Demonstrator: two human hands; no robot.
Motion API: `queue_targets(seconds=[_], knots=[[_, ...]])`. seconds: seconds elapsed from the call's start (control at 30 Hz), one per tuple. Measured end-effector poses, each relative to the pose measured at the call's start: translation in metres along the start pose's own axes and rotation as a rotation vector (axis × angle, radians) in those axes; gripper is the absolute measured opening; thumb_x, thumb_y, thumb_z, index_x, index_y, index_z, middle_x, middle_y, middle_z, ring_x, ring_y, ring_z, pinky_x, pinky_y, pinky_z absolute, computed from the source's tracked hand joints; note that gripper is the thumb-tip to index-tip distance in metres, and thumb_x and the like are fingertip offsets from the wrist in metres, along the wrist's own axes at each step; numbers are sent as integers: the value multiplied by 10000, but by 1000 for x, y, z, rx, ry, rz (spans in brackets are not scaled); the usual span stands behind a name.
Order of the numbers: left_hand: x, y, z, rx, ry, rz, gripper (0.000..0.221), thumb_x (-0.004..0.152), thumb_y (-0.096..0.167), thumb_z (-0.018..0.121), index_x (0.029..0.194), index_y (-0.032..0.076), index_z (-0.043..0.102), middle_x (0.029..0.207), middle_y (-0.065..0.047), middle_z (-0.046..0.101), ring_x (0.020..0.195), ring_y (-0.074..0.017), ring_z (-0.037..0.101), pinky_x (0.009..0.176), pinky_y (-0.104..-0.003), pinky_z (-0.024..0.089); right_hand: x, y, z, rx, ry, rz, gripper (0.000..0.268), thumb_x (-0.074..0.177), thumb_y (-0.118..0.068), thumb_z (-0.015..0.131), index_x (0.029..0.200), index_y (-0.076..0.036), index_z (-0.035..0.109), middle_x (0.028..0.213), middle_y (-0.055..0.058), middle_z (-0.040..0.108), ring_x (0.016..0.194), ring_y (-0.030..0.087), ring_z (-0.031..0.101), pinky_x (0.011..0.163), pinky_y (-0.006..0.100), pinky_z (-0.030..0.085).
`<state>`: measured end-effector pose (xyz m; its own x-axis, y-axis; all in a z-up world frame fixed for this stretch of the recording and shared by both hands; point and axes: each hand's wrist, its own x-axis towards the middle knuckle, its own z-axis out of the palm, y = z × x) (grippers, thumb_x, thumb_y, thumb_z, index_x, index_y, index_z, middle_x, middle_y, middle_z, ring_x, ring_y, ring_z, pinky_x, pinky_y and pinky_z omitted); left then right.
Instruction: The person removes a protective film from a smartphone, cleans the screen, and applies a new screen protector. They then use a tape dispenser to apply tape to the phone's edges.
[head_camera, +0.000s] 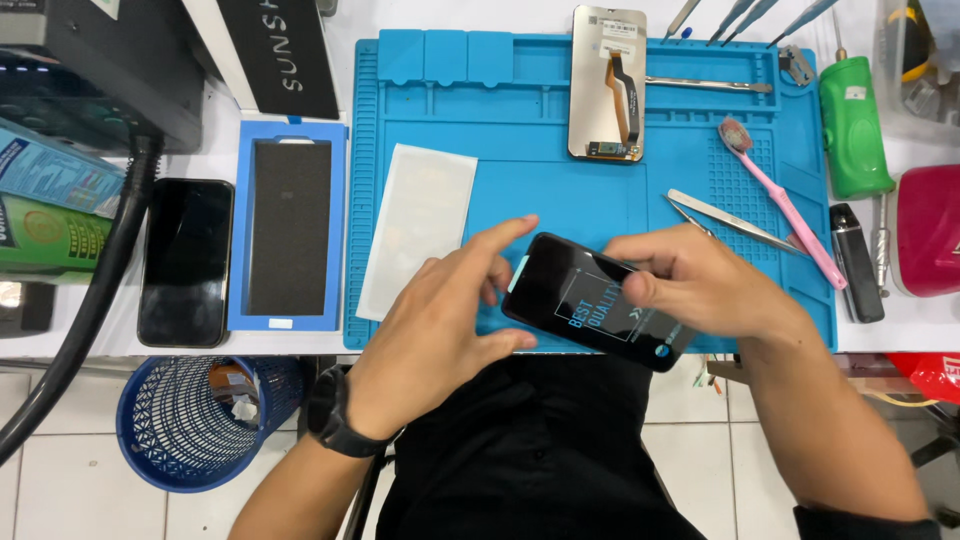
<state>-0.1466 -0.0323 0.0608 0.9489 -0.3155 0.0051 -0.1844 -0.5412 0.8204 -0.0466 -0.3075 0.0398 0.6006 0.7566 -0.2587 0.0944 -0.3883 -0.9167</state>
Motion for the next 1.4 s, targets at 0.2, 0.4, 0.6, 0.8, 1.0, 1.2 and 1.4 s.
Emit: queue_targets(seconds=[0.2, 0.4, 0.6, 0.8, 1.0, 1.2, 1.4], knots=[[5, -14, 17, 331, 110, 128, 871, 704, 222, 957, 1387, 62, 442, 1049, -116, 703, 859, -327, 590, 790, -416, 387, 21, -2, 3, -387, 254, 12, 459, 929, -537, 602, 721, -159, 762, 471, -67, 407, 481, 60, 333, 537, 235, 293], [12, -27, 18, 529, 155, 112, 953, 532, 530, 1024, 1247, 85, 578, 1124, -122, 507, 1034, -331, 482, 869, -457, 366, 14, -26, 23, -728, 433, -423, 98, 952, -80, 747, 1024, -21, 716, 987, 117, 668, 894, 272, 618, 839, 420, 467], [6, -27, 13, 517, 157, 92, 1141, 496, 570, 1012, 1407, 85, 526, 1277, -153, 471, 1150, -361, 461, 923, -511, 364, 33, -39, 60, -801, 168, -391, 280, 996, -32, 594, 1239, -143, 678, 952, 73, 543, 749, 263, 501, 677, 398, 397], [-23, -21, -5, 372, 181, 0, 1011, 706, 510, 932, 1505, 142, 434, 1389, -141, 463, 1310, -360, 434, 1030, -513, 334, 49, -45, 67, -851, 89, -395, 293, 988, -29, 609, 1255, -119, 693, 947, 106, 504, 724, 275, 504, 639, 422, 419], [-34, -15, -8, 272, 248, 15, 891, 774, 423, 903, 1503, 177, 453, 1405, -106, 475, 1336, -353, 437, 1067, -514, 327, 47, -38, 68, -830, 152, -417, 165, 995, -20, 621, 1117, -118, 674, 999, 99, 538, 801, 269, 557, 707, 413, 468], [-40, -4, -15, 162, 217, 37, 741, 858, 343, 831, 1479, 175, 464, 1425, -80, 495, 1332, -300, 454, 1066, -465, 334, 24, -40, 58, -773, 205, -410, 134, 977, 28, 638, 1048, -83, 663, 961, 90, 541, 810, 249, 562, 746, 384, 482], [-47, 3, -22, 25, 224, 47, 552, 945, 230, 713, 1445, 112, 510, 1356, -97, 563, 1302, -269, 521, 1124, -426, 376, -53, -11, 17, -811, 331, -80, 125, 928, -127, 720, 1033, -187, 748, 1041, 18, 630, 841, 179, 652, 636, 320, 491]])
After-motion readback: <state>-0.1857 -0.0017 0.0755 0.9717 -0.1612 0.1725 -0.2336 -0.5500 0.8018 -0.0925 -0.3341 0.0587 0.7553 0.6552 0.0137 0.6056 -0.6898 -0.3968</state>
